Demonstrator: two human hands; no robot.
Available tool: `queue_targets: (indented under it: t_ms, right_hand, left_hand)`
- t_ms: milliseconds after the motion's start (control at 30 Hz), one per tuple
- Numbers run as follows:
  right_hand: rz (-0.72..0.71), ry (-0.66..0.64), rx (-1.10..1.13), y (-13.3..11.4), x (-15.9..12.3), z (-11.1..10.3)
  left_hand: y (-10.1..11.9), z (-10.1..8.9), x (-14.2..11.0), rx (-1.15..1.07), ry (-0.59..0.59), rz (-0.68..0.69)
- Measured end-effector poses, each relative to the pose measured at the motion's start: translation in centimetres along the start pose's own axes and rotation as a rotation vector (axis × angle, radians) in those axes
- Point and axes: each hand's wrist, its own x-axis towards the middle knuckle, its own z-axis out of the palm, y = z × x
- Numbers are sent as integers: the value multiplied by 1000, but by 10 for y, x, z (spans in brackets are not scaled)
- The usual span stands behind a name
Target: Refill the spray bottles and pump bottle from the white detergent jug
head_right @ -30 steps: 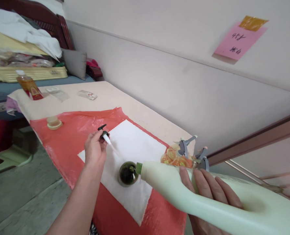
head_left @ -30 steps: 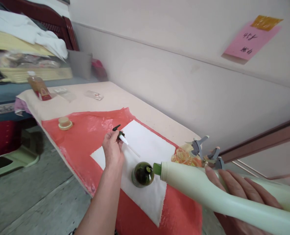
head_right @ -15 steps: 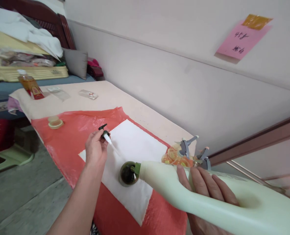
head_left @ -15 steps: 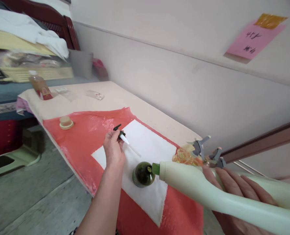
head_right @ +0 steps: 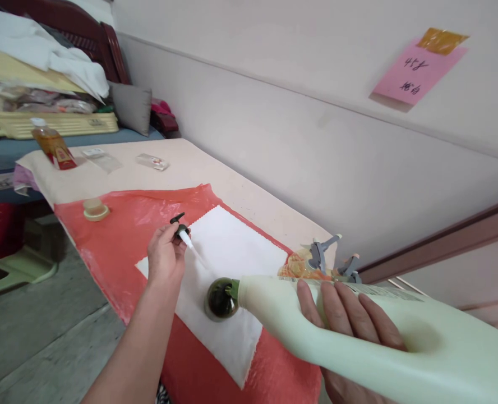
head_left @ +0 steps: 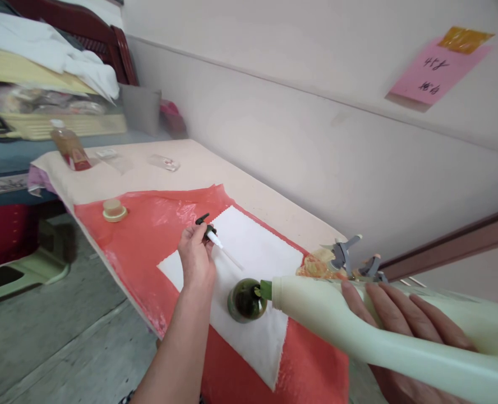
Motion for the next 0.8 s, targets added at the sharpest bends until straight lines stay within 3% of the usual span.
queue_targets:
  t_ms: [133, 800]
  right_hand:
    - [-148, -112, -170, 0, -4, 2]
    - [-124, -114, -123, -2, 4, -3]
  left_hand:
    - [1, 0, 0, -1, -4, 0]
    - [3, 1, -2, -25, -2, -18]
